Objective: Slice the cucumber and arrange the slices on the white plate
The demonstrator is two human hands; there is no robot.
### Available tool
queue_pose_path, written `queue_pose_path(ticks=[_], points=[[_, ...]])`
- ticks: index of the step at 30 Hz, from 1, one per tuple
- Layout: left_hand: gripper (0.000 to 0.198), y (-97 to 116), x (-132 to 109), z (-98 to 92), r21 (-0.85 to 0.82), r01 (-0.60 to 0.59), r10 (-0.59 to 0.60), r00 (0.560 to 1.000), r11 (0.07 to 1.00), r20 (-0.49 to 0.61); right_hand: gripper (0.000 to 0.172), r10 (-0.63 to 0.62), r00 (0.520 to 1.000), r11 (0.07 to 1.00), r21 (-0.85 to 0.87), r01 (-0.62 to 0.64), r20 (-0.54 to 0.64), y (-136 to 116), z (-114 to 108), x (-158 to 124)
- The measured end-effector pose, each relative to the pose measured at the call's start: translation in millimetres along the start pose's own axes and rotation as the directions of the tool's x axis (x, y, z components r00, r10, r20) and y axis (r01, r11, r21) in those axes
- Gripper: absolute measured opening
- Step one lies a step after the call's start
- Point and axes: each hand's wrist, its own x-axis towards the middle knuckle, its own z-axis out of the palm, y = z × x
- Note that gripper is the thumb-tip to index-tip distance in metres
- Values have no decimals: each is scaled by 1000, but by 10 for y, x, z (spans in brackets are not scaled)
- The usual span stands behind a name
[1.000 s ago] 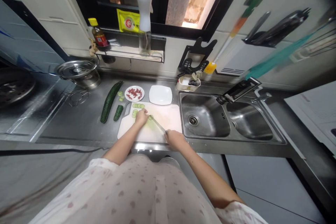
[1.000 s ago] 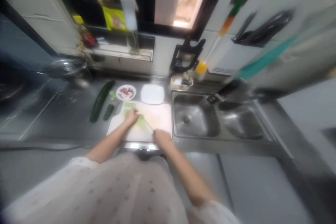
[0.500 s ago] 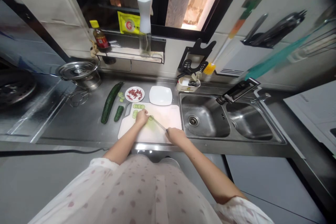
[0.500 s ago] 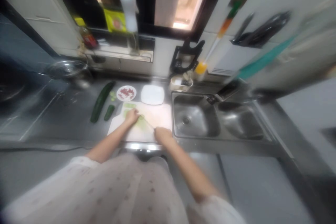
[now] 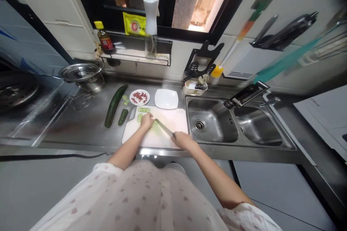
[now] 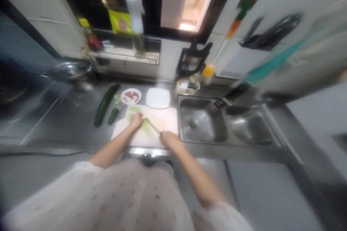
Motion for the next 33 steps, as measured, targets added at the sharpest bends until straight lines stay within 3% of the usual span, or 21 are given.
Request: queue_pose_path(ticks=[17,22,27,33], points=[[22,-20,-5,15,9,-39,39,999,999,-17,37,19,1000,999,38,-19,12,-21,27,-90],[26,-74,-86,61,16,-144,145,988,989,-48,36,32,999,996,78,-32,0,61,165,-113],[30,-94,-258,76,94,-308,314,948,947,-60,35,51,999,994,98,-49,-17,131,293,-192],[23,-29,-286,61,121,-286,292,956,950,-33,36,115,993,987,114,-110,-40,177,410,-324]])
